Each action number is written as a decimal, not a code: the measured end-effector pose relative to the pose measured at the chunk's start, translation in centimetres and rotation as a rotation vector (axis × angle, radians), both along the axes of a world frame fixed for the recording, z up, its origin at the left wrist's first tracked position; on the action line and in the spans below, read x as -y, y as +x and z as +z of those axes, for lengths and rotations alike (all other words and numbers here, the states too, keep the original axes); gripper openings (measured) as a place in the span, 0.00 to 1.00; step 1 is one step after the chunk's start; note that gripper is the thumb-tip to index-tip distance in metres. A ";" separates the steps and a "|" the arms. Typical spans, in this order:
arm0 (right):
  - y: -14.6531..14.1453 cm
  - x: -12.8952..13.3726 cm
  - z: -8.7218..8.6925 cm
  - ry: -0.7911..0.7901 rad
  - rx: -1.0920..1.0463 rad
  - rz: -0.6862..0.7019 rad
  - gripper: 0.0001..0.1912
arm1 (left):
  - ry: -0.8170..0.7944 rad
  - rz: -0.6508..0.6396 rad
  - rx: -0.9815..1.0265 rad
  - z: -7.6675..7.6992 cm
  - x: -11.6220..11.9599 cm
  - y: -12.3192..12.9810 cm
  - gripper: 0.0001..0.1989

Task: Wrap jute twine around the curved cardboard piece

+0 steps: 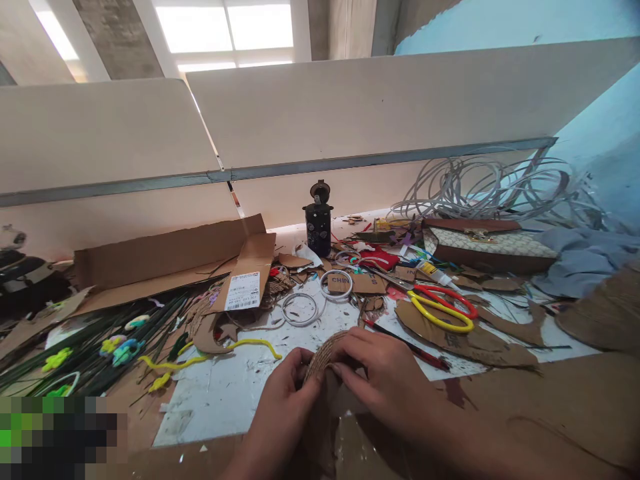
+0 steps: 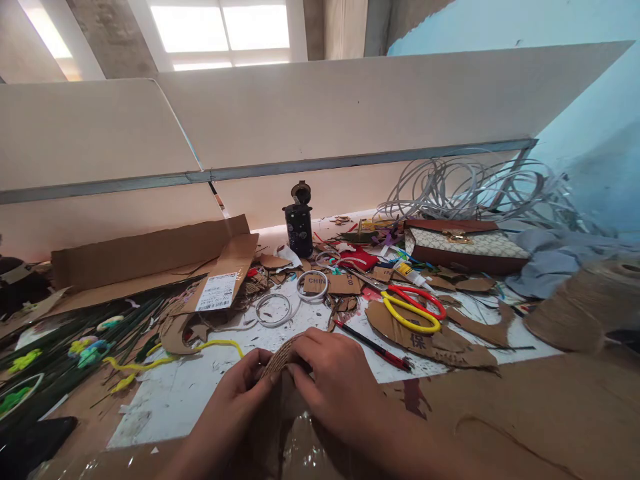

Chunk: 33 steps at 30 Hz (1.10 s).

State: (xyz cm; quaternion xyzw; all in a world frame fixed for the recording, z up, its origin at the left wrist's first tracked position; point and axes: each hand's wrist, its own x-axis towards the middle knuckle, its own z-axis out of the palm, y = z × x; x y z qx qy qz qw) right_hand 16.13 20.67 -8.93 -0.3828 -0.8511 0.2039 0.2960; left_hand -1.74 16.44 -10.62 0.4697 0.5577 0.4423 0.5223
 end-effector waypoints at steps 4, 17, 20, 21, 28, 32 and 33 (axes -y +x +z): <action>0.2 0.0 0.1 0.008 0.006 -0.013 0.06 | 0.017 -0.005 0.025 -0.3 0.2 -0.1 0.10; 0.1 -0.2 0.0 0.004 0.017 -0.048 0.07 | -0.082 -0.005 0.192 0.6 0.3 0.4 0.14; 0.1 -0.1 0.2 -0.018 0.010 -0.044 0.06 | -0.104 -0.001 0.252 0.0 0.1 0.5 0.14; 0.1 -0.1 0.2 -0.025 0.010 -0.041 0.06 | -0.100 -0.003 0.268 -0.2 0.0 0.5 0.14; 0.2 0.0 0.5 -0.052 -0.023 -0.004 0.08 | -0.073 -0.014 0.267 -1.2 -0.1 0.3 0.13; 0.3 -0.1 0.5 -0.028 -0.043 0.001 0.08 | -0.051 -0.023 0.253 -0.9 0.0 0.2 0.11; 0.4 -0.1 0.5 -0.023 -0.036 -0.004 0.08 | -0.046 -0.024 0.241 -0.8 0.1 0.2 0.10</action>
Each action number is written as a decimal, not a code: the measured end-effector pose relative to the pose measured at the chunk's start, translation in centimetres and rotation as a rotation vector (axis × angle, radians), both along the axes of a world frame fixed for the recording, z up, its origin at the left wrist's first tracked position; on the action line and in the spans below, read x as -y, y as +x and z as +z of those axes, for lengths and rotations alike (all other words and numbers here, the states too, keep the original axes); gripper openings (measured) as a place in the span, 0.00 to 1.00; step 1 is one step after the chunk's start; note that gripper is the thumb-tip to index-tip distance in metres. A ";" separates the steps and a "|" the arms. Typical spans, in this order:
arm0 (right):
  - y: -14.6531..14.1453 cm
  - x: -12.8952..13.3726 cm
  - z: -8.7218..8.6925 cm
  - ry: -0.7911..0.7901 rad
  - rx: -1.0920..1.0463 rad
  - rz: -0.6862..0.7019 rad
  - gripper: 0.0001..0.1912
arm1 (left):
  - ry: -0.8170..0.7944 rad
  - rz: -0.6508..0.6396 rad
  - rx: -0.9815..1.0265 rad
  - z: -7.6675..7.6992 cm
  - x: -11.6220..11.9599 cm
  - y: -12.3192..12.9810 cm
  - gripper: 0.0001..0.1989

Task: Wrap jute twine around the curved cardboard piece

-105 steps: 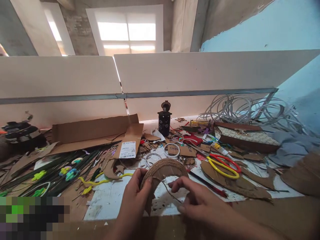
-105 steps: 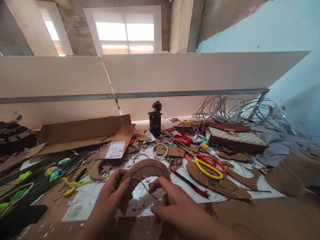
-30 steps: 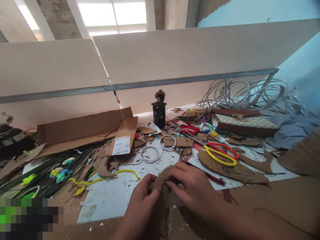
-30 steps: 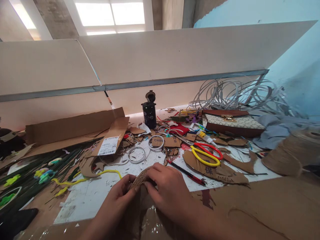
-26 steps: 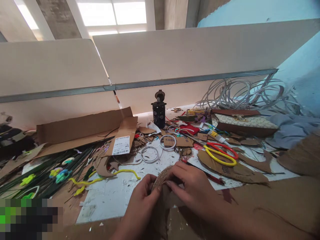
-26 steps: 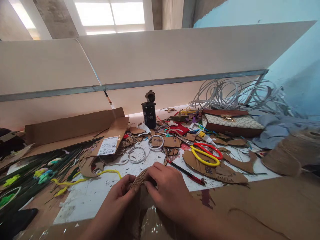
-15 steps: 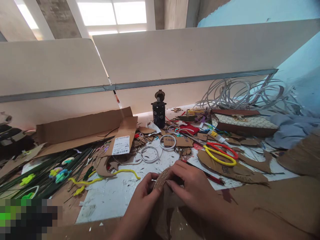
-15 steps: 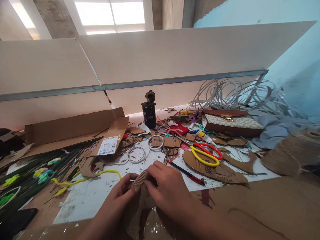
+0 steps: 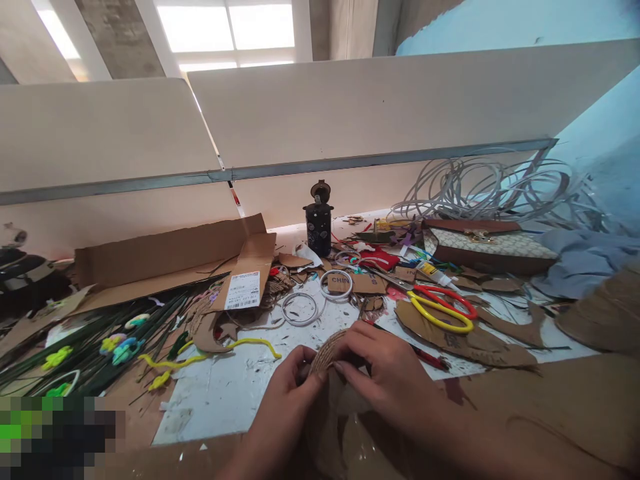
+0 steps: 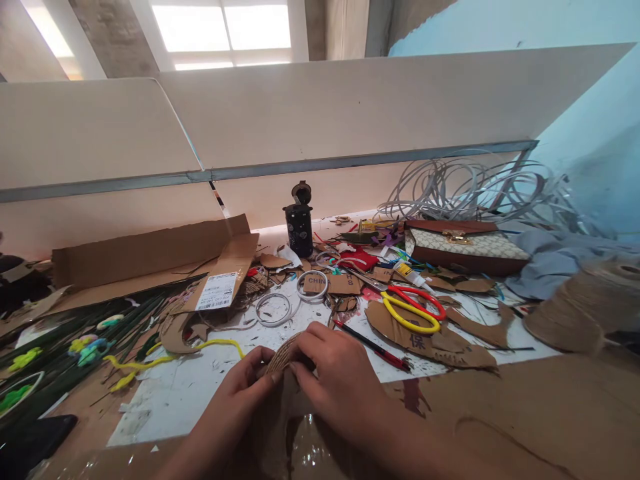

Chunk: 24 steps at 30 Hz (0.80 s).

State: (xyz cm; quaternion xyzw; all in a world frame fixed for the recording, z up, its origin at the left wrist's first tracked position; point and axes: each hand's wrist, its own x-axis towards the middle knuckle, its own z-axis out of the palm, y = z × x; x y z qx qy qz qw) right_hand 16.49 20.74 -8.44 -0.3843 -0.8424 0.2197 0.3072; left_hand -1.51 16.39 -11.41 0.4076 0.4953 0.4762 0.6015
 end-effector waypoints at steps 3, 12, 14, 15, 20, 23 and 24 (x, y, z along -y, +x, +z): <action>0.0 0.0 0.0 0.009 0.026 -0.016 0.07 | 0.002 0.005 -0.036 0.0 0.1 0.0 0.09; -0.2 -0.2 -0.1 0.000 0.053 -0.046 0.07 | -0.013 -0.007 -0.052 0.3 0.1 0.0 0.11; -0.2 -0.2 -0.2 -0.010 0.055 -0.041 0.07 | -0.026 -0.007 -0.075 0.4 0.0 0.1 0.14; -0.3 -0.2 -0.1 -0.018 0.055 -0.036 0.08 | -0.027 -0.008 -0.086 0.4 -0.1 0.2 0.15; -0.2 -0.1 0.2 -0.061 0.055 -0.016 0.07 | -0.023 0.011 -0.115 0.3 -0.3 0.1 0.14; -0.1 -0.2 0.3 -0.071 0.044 -0.029 0.07 | -0.021 0.004 -0.114 0.3 -0.2 0.1 0.13; 0.0 -0.2 0.3 -0.072 0.039 -0.033 0.07 | -0.024 -0.004 -0.108 0.3 -0.1 0.1 0.12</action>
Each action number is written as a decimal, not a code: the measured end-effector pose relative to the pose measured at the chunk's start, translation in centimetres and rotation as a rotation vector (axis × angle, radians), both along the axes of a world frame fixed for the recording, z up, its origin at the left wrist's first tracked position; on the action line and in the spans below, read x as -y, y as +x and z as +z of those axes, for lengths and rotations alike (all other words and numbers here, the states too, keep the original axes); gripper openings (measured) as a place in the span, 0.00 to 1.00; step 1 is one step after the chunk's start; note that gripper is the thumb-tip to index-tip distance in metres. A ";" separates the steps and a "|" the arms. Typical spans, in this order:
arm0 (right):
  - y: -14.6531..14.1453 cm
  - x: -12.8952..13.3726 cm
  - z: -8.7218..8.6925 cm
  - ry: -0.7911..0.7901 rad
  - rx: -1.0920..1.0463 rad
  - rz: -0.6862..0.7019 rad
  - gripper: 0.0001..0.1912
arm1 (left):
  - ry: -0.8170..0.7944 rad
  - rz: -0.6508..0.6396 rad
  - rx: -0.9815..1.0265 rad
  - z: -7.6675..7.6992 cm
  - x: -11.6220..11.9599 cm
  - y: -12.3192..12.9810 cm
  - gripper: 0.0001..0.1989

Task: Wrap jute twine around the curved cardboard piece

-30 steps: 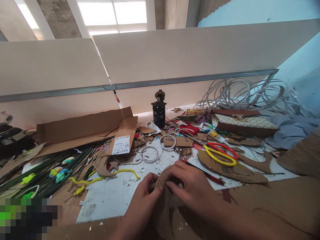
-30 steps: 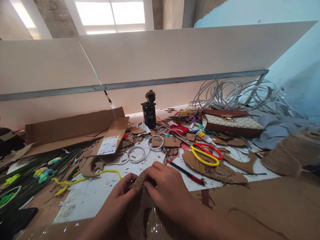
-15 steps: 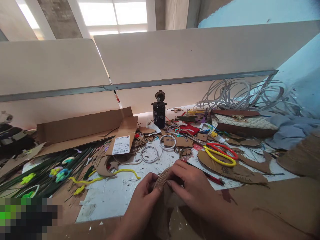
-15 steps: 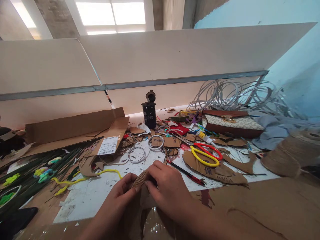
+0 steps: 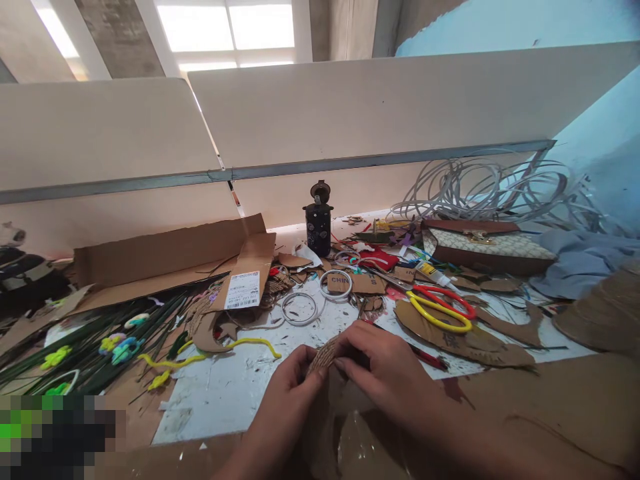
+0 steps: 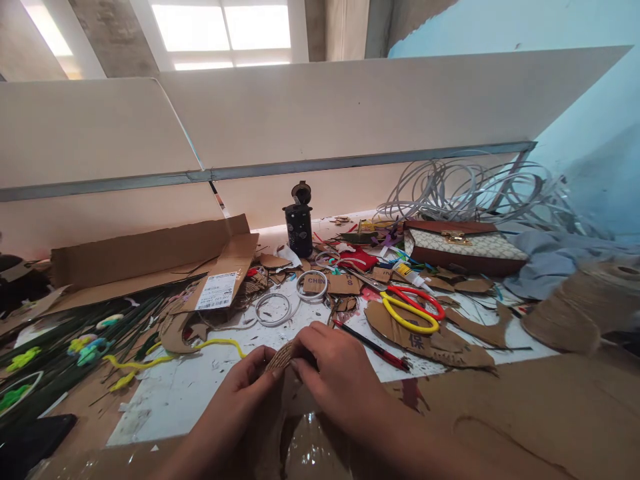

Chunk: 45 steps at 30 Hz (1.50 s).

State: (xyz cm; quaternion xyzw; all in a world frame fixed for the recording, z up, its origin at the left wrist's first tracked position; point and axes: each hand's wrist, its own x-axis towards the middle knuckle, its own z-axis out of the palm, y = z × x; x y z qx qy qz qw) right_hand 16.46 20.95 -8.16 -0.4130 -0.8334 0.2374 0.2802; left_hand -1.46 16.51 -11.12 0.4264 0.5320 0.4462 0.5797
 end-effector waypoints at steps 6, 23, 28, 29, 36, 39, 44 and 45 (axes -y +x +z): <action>0.0 -0.2 0.0 0.022 0.005 -0.009 0.07 | 0.027 -0.021 -0.023 0.0 0.2 -0.2 0.11; 0.4 -0.2 0.0 -0.030 0.003 -0.009 0.06 | -0.028 -0.008 0.000 0.4 -0.3 -0.2 0.14; 0.6 -0.7 0.3 -0.013 -0.041 -0.032 0.08 | -0.011 0.003 0.019 0.9 0.0 -0.2 0.12; 0.6 -0.9 0.4 -0.008 -0.062 -0.043 0.09 | -0.014 0.003 0.030 0.9 0.0 -0.2 0.12; 0.8 -2.0 0.0 -0.483 -0.369 0.099 0.15 | 0.008 -0.013 0.059 0.2 0.1 -0.6 0.11; 0.6 -2.1 -0.2 -0.658 -0.470 0.136 0.15 | 0.021 -0.023 0.031 -0.2 0.1 -0.7 0.11; 0.3 -1.8 -0.4 -0.641 -0.485 0.096 0.14 | 0.035 -0.030 0.007 0.2 0.0 -0.4 0.11; 0.3 -1.7 -0.4 -0.643 -0.490 0.089 0.14 | 0.030 -0.028 -0.005 0.4 0.0 -0.3 0.12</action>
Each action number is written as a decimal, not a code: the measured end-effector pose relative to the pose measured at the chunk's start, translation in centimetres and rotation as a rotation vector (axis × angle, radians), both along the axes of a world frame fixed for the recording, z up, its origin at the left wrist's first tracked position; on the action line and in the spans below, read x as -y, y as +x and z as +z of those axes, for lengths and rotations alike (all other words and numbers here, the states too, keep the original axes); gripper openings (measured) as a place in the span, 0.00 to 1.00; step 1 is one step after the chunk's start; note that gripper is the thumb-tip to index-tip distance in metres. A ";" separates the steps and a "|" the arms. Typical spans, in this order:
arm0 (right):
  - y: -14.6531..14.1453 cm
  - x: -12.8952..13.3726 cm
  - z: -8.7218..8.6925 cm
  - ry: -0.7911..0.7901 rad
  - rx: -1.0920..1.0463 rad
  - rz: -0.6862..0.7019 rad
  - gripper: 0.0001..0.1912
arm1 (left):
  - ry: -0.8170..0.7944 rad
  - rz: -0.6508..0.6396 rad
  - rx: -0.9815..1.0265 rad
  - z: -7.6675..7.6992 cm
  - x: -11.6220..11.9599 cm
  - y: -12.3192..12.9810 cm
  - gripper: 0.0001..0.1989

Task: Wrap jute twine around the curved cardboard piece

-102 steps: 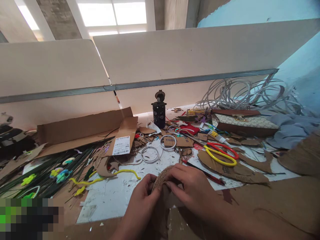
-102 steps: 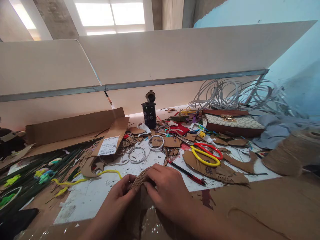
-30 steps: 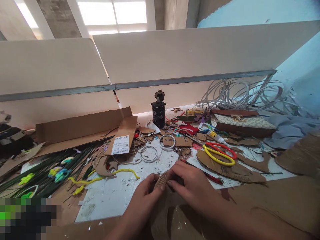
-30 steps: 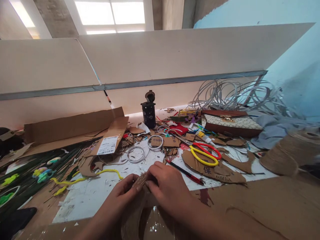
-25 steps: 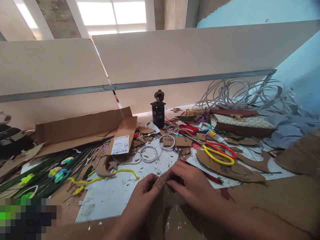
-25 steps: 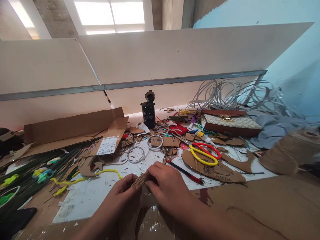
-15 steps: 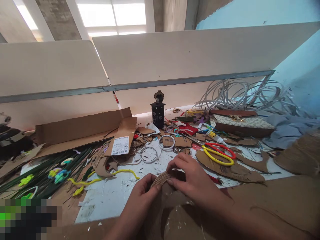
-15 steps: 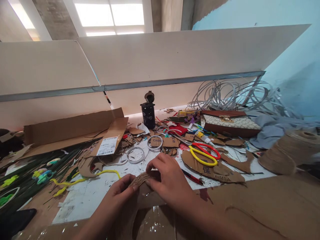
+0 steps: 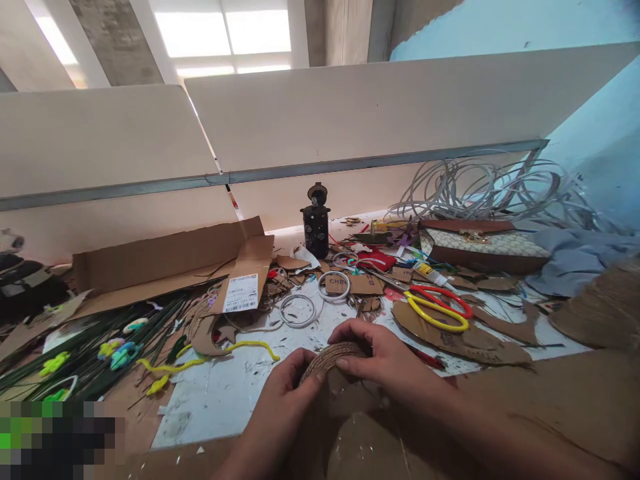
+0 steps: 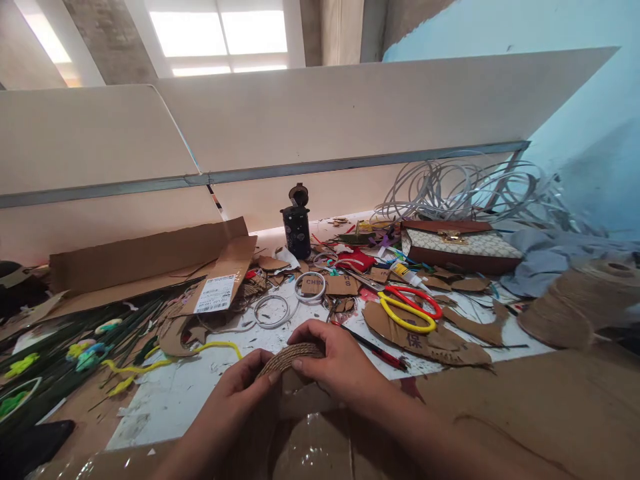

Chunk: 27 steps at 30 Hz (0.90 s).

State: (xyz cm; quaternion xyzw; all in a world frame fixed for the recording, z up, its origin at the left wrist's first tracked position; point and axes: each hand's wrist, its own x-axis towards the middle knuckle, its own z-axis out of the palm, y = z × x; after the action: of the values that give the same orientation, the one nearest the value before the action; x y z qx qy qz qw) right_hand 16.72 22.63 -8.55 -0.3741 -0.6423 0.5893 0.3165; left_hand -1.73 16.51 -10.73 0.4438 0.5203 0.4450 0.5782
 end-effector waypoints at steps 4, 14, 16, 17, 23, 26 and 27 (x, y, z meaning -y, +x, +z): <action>-0.3 0.3 -0.2 -0.023 0.000 -0.018 0.15 | -0.006 -0.005 -0.010 0.0 0.0 0.3 0.12; -0.3 0.5 -0.3 -0.046 0.014 0.008 0.16 | -0.022 -0.044 -0.028 0.1 -0.1 0.3 0.13; -0.1 0.3 -0.4 -0.064 0.008 0.037 0.16 | -0.014 -0.039 -0.065 0.4 -0.1 0.4 0.13; 0.0 0.2 -0.5 -0.059 0.010 0.048 0.16 | -0.004 -0.028 -0.086 0.5 -0.1 0.3 0.13; 0.7 -0.3 -0.2 0.244 0.130 -0.074 0.13 | 0.025 0.038 -0.154 0.4 -0.2 -0.5 0.13; 0.8 0.2 0.3 0.492 0.225 -0.187 0.05 | 0.041 0.130 -0.149 0.5 -0.2 -0.9 0.14; 0.7 0.4 0.4 0.533 0.246 -0.200 0.03 | 0.046 0.174 -0.133 0.6 -0.2 -1.0 0.14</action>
State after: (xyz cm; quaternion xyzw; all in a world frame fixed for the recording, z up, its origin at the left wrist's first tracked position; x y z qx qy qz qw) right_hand 17.47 22.21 -8.20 -0.4079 -0.7677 0.3162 0.3799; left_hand -2.69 16.72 -10.16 0.4385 0.5839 0.4748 0.4913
